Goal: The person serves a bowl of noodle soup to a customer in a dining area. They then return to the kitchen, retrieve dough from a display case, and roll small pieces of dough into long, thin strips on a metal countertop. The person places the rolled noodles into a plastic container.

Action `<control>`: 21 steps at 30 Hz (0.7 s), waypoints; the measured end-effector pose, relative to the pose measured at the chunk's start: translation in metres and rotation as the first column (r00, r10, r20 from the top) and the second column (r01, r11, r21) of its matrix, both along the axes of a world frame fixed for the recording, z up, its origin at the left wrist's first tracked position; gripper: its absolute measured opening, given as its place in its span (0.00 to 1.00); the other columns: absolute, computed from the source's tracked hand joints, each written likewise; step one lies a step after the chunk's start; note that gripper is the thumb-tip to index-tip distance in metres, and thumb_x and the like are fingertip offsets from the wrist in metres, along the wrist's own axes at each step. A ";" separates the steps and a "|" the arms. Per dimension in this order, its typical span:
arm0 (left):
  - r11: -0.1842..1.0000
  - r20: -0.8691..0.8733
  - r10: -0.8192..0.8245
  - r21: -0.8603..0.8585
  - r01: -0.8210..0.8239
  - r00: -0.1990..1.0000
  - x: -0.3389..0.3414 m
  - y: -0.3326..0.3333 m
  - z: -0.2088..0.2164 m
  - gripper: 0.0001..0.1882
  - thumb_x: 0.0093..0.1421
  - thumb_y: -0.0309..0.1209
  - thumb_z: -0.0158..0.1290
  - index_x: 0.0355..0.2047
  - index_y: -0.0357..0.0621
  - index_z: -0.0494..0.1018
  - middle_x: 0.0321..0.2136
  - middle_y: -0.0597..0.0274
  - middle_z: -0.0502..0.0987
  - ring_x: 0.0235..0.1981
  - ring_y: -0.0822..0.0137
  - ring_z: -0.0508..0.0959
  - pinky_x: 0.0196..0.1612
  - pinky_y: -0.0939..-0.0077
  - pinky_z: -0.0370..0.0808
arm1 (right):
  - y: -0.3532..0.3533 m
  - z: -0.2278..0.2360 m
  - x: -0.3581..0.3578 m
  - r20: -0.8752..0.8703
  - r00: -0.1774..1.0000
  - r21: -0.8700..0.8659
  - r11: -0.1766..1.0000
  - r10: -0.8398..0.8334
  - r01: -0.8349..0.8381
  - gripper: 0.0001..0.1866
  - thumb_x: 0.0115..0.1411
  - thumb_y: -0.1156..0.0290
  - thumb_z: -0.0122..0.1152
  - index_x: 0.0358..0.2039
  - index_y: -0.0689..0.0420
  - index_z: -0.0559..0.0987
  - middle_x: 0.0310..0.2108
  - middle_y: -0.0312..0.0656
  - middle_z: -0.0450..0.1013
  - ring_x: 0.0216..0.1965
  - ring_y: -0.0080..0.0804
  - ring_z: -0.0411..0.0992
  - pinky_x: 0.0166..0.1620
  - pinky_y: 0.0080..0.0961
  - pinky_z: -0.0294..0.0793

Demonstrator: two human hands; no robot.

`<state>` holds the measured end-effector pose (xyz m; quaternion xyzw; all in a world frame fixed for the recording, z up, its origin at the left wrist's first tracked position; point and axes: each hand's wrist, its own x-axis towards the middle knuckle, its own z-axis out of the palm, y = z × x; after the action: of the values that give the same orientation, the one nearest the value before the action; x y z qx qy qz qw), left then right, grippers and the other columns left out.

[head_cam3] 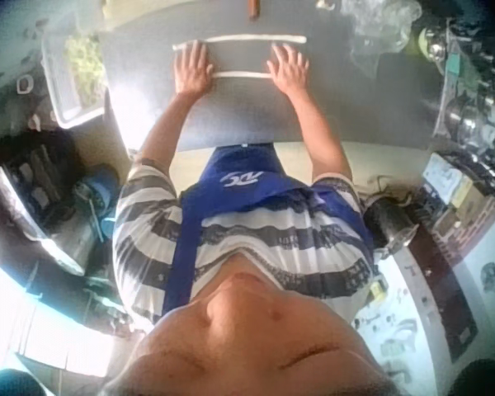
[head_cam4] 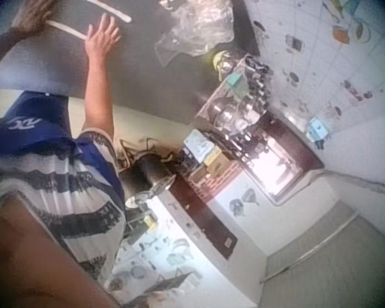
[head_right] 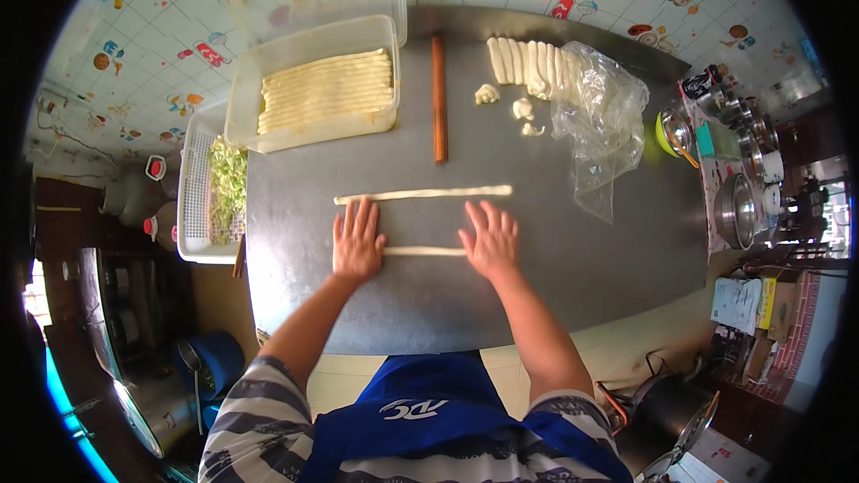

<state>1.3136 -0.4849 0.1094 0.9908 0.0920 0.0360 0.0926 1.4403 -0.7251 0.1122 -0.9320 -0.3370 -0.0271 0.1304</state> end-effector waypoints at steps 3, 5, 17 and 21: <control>0.977 -0.125 -0.210 0.012 0.213 0.970 -0.036 0.010 -0.012 0.32 0.60 0.45 0.45 0.63 0.52 0.56 0.66 0.63 0.52 0.67 0.55 0.48 0.64 0.46 0.48 | -0.021 0.003 -0.018 -0.018 0.995 -0.051 0.994 0.100 -0.101 0.32 0.56 0.53 0.57 0.61 0.47 0.64 0.60 0.47 0.58 0.56 0.46 0.59 0.56 0.43 0.58; 0.961 -0.272 -0.266 -0.005 0.275 0.925 -0.095 -0.011 -0.011 0.32 0.60 0.45 0.46 0.63 0.53 0.56 0.66 0.63 0.52 0.67 0.56 0.49 0.63 0.45 0.47 | -0.057 0.003 -0.066 -0.067 0.987 -0.101 0.983 0.148 -0.154 0.33 0.56 0.52 0.57 0.61 0.46 0.62 0.61 0.48 0.57 0.58 0.47 0.58 0.57 0.44 0.57; 0.991 0.079 -0.080 -0.097 0.087 0.994 -0.070 0.037 -0.019 0.23 0.54 0.31 0.54 0.51 0.41 0.68 0.58 0.55 0.65 0.61 0.57 0.63 0.60 0.58 0.59 | -0.066 -0.012 -0.024 -0.021 0.996 0.093 0.992 0.089 -0.087 0.25 0.54 0.62 0.62 0.53 0.49 0.71 0.56 0.43 0.63 0.52 0.46 0.62 0.56 0.47 0.58; 0.975 0.145 -0.071 -0.200 0.099 0.987 -0.064 0.041 -0.014 0.13 0.50 0.27 0.56 0.38 0.45 0.71 0.40 0.59 0.74 0.46 0.57 0.72 0.53 0.60 0.65 | -0.078 -0.018 -0.015 -0.111 0.972 0.299 0.940 0.206 -0.165 0.17 0.48 0.70 0.67 0.39 0.50 0.74 0.44 0.39 0.69 0.44 0.43 0.67 0.49 0.41 0.64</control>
<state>1.2501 -0.4435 0.0952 0.9740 0.0462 0.0904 0.2024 1.4252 -0.8035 0.0947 -0.8668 -0.4058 0.0023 0.2899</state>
